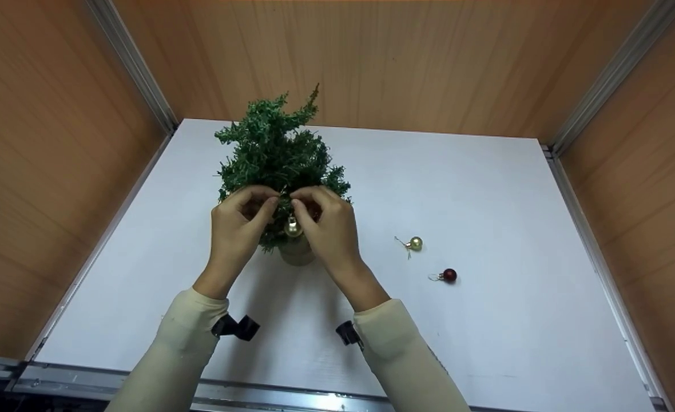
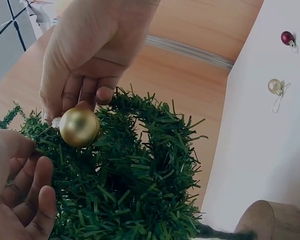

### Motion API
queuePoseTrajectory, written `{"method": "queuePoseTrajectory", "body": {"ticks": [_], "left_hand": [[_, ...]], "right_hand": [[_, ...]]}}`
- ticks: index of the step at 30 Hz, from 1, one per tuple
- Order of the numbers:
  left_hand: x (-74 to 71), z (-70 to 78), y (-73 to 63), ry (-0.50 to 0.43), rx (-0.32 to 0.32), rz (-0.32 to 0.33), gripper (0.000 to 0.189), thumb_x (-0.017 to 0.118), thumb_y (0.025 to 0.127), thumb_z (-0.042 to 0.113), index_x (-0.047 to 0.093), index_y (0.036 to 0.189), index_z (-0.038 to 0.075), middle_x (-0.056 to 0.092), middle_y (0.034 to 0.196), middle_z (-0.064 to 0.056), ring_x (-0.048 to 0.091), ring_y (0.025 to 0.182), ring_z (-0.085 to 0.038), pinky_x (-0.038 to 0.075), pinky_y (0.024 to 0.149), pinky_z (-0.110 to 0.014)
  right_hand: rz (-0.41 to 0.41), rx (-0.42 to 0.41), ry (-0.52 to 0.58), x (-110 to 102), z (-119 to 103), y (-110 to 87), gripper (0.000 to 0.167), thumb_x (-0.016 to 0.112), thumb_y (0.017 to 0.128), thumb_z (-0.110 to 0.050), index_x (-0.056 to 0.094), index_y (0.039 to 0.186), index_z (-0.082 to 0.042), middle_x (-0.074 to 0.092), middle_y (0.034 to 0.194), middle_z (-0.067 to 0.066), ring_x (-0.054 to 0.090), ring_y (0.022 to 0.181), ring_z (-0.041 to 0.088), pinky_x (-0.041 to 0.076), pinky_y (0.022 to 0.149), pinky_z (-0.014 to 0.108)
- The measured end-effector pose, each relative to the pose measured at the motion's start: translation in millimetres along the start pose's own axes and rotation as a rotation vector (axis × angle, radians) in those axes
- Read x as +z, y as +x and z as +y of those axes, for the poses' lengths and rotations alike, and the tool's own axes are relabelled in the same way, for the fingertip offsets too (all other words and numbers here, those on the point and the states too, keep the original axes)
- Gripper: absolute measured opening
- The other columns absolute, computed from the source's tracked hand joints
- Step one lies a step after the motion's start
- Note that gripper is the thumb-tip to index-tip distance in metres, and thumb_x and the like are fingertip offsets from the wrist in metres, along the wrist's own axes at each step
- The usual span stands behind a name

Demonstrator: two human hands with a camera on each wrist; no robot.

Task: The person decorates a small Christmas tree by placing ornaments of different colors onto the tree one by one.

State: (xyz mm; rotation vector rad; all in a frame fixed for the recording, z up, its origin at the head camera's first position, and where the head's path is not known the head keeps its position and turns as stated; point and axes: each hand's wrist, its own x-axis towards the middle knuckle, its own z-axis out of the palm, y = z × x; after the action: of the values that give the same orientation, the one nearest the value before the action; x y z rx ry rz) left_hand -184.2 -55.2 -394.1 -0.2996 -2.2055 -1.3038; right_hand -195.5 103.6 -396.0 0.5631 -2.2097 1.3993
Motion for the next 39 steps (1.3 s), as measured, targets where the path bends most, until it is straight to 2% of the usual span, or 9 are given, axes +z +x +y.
{"method": "queuePoseTrajectory", "body": {"ticks": [6, 11, 20, 29, 39], "left_hand": [[1.2, -2.2, -2.8, -0.014, 0.01, -0.02, 0.008, 0.068, 0.093, 0.015, 0.074, 0.093, 0.01, 0.07, 0.088, 0.001, 0.061, 0.066, -0.007, 0.051, 0.06, -0.022], [0.6, -2.1, -5.2, -0.027, 0.025, -0.03, 0.008, 0.067, 0.093, 0.013, 0.074, 0.095, 0.01, 0.069, 0.089, 0.001, 0.06, 0.066, -0.007, 0.051, 0.06, -0.022], [0.8, 0.2, -6.4, -0.034, 0.037, -0.041, 0.009, 0.069, 0.091, 0.014, 0.074, 0.097, 0.009, 0.07, 0.092, 0.0, 0.059, 0.068, -0.007, 0.051, 0.06, -0.021], [2.4, 0.1, -8.6, -0.005, 0.016, -0.054, 0.012, 0.072, 0.089, 0.015, 0.074, 0.099, 0.01, 0.071, 0.095, 0.0, 0.06, 0.07, -0.008, 0.052, 0.063, -0.021], [2.2, -1.3, -8.3, -0.018, 0.017, -0.059, 0.013, 0.071, 0.09, 0.015, 0.074, 0.102, 0.011, 0.07, 0.094, 0.001, 0.06, 0.068, -0.007, 0.051, 0.061, -0.021]], "right_hand": [[0.001, -0.086, -0.055, -2, 0, -4.0, 0.01, 0.067, 0.094, -0.011, 0.074, 0.098, -0.006, 0.07, 0.088, 0.002, 0.058, 0.065, 0.007, 0.048, 0.056, 0.02], [-0.002, -0.111, -0.065, -4, 0, -8.3, 0.009, 0.067, 0.093, -0.008, 0.075, 0.099, -0.007, 0.071, 0.09, 0.002, 0.057, 0.063, 0.008, 0.047, 0.056, 0.02], [-0.007, -0.038, -0.013, -6, -1, -13.8, 0.01, 0.069, 0.092, -0.01, 0.074, 0.1, -0.006, 0.072, 0.088, 0.001, 0.06, 0.064, 0.009, 0.048, 0.055, 0.02], [-0.038, 0.069, 0.038, -6, 0, -18.2, 0.011, 0.069, 0.092, -0.01, 0.073, 0.102, -0.007, 0.072, 0.086, -0.001, 0.062, 0.065, 0.009, 0.049, 0.054, 0.021], [-0.038, 0.097, 0.053, -6, 4, -20.9, 0.012, 0.07, 0.091, -0.01, 0.073, 0.103, -0.007, 0.072, 0.084, 0.002, 0.063, 0.067, 0.011, 0.048, 0.053, 0.019]]}}
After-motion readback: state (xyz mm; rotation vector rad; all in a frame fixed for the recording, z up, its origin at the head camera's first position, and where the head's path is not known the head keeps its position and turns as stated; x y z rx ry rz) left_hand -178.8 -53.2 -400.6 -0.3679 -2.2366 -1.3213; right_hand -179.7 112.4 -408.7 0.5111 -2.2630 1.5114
